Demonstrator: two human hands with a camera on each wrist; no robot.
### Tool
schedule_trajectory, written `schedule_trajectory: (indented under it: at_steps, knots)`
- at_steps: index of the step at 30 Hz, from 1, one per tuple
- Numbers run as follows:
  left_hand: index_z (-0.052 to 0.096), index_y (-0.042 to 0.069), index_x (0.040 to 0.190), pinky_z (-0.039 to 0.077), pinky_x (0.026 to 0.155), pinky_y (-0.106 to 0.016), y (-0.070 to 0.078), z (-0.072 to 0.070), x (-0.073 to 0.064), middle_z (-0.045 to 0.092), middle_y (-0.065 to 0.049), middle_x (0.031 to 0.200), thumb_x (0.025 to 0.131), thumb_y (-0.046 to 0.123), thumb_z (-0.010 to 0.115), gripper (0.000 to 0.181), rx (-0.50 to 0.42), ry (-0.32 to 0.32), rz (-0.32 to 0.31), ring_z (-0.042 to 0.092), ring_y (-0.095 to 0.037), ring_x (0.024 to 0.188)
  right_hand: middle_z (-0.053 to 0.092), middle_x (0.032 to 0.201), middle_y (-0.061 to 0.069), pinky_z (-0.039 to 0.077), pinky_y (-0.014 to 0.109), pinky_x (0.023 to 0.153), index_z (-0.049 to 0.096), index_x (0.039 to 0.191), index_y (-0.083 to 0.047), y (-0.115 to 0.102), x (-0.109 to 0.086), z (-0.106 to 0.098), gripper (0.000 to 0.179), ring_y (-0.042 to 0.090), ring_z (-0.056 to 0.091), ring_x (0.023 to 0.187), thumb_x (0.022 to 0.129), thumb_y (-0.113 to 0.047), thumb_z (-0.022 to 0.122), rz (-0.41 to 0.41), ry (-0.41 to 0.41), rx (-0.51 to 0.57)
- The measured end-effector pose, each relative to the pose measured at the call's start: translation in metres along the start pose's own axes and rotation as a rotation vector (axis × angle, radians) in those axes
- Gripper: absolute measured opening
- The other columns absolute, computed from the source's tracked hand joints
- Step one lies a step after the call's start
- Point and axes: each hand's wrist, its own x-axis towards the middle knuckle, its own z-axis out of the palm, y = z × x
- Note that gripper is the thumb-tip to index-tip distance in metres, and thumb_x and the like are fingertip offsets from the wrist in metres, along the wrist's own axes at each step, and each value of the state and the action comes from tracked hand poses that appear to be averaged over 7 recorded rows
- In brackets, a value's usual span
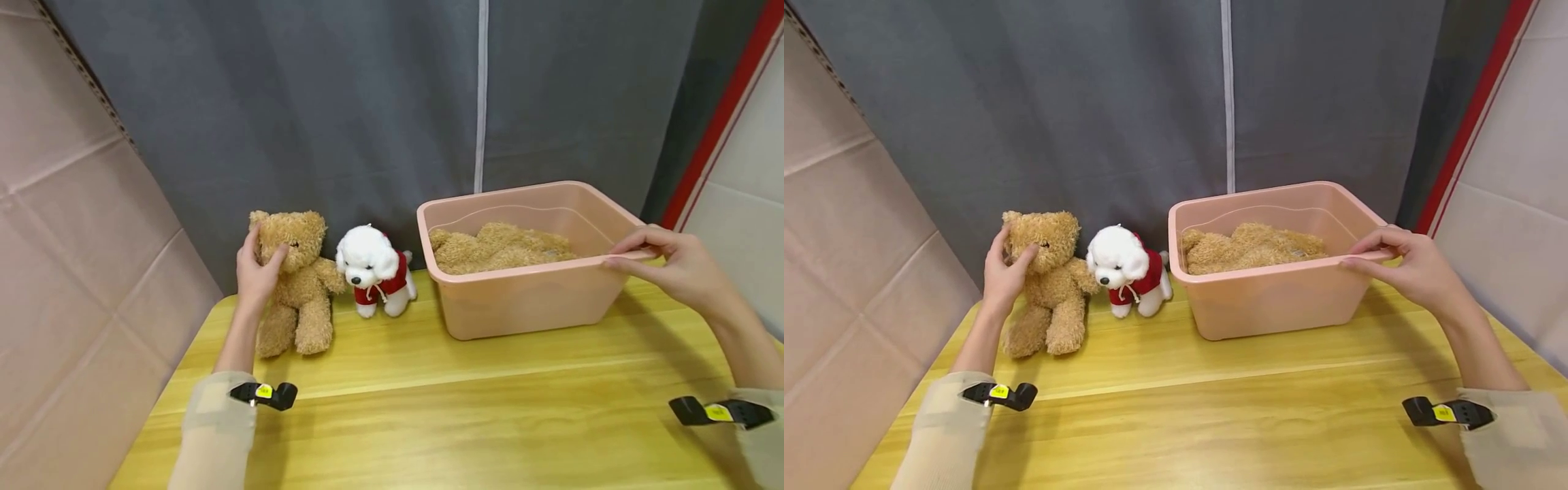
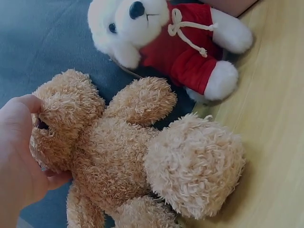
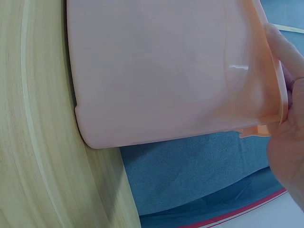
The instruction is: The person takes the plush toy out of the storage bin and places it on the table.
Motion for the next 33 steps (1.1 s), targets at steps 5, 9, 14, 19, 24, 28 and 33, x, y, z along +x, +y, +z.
schedule_trajectory:
  at_steps: [5, 9, 14, 19, 24, 28, 33]
  knots:
    - [0.031, 0.024, 0.160, 0.030, 0.112, -0.052, 0.005, 0.003, -0.005, 0.022, -0.014, 0.159, 0.099, 0.039, 0.062, 0.070, 0.017, 0.080, 0.009, 0.029, -0.031, 0.141, 0.068, 0.086, -0.007, 0.045, 0.011, 0.065, 0.074, 0.096, -0.003, 0.001, 0.000, 0.001, 0.019, 0.008, 0.056, 0.076, 0.082, 0.009, 0.077, 0.002, 0.005, 0.003]
    - [0.038, 0.018, 0.157, 0.035, 0.107, -0.051, 0.008, 0.004, -0.009, 0.029, -0.014, 0.154, 0.099, 0.029, 0.062, 0.064, 0.005, 0.138, 0.048, 0.035, -0.029, 0.134, 0.068, 0.086, -0.008, 0.045, 0.011, 0.066, 0.074, 0.096, -0.003, 0.000, 0.000, 0.002, 0.019, 0.007, 0.056, 0.076, 0.082, 0.009, 0.077, 0.002, 0.005, 0.005]
    - [0.052, 0.013, 0.148, 0.041, 0.102, -0.046, 0.013, 0.009, -0.014, 0.044, -0.011, 0.145, 0.095, 0.009, 0.058, 0.053, -0.056, 0.241, 0.122, 0.042, -0.023, 0.126, 0.069, 0.086, -0.008, 0.046, 0.010, 0.066, 0.073, 0.097, -0.002, 0.000, 0.000, 0.002, 0.018, 0.006, 0.058, 0.075, 0.083, 0.010, 0.076, 0.009, 0.001, 0.009]
    - [0.061, 0.006, 0.138, 0.044, 0.099, -0.046, 0.026, 0.017, -0.022, 0.053, -0.011, 0.136, 0.091, -0.004, 0.054, 0.049, -0.115, 0.331, 0.234, 0.048, -0.025, 0.123, 0.068, 0.086, -0.008, 0.045, 0.011, 0.066, 0.074, 0.096, -0.004, -0.001, 0.001, 0.002, 0.018, 0.007, 0.055, 0.076, 0.082, 0.008, 0.078, 0.013, 0.002, 0.005]
    - [0.068, 0.001, 0.127, 0.046, 0.096, -0.047, 0.041, 0.032, -0.032, 0.060, -0.013, 0.127, 0.088, -0.012, 0.054, 0.043, -0.167, 0.339, 0.364, 0.053, -0.026, 0.118, 0.068, 0.085, -0.009, 0.045, 0.010, 0.065, 0.074, 0.095, -0.003, -0.002, 0.001, 0.001, 0.019, 0.007, 0.056, 0.075, 0.082, 0.009, 0.077, 0.007, 0.010, 0.006]
    - [0.068, -0.002, 0.122, 0.044, 0.099, -0.052, 0.055, 0.045, -0.041, 0.062, -0.014, 0.124, 0.085, -0.013, 0.056, 0.040, -0.186, 0.290, 0.448, 0.055, -0.023, 0.118, 0.068, 0.085, -0.008, 0.046, 0.010, 0.065, 0.073, 0.096, -0.003, -0.003, 0.001, 0.001, 0.018, 0.006, 0.057, 0.075, 0.083, 0.010, 0.076, 0.006, 0.004, 0.018]
    - [0.068, -0.002, 0.122, 0.044, 0.099, -0.053, 0.076, 0.064, -0.050, 0.063, -0.014, 0.125, 0.086, -0.011, 0.058, 0.039, -0.226, 0.188, 0.504, 0.056, -0.022, 0.118, 0.070, 0.084, -0.008, 0.047, 0.010, 0.065, 0.073, 0.096, -0.002, -0.003, -0.001, 0.001, 0.019, 0.004, 0.061, 0.073, 0.083, 0.012, 0.075, -0.007, 0.002, 0.029]
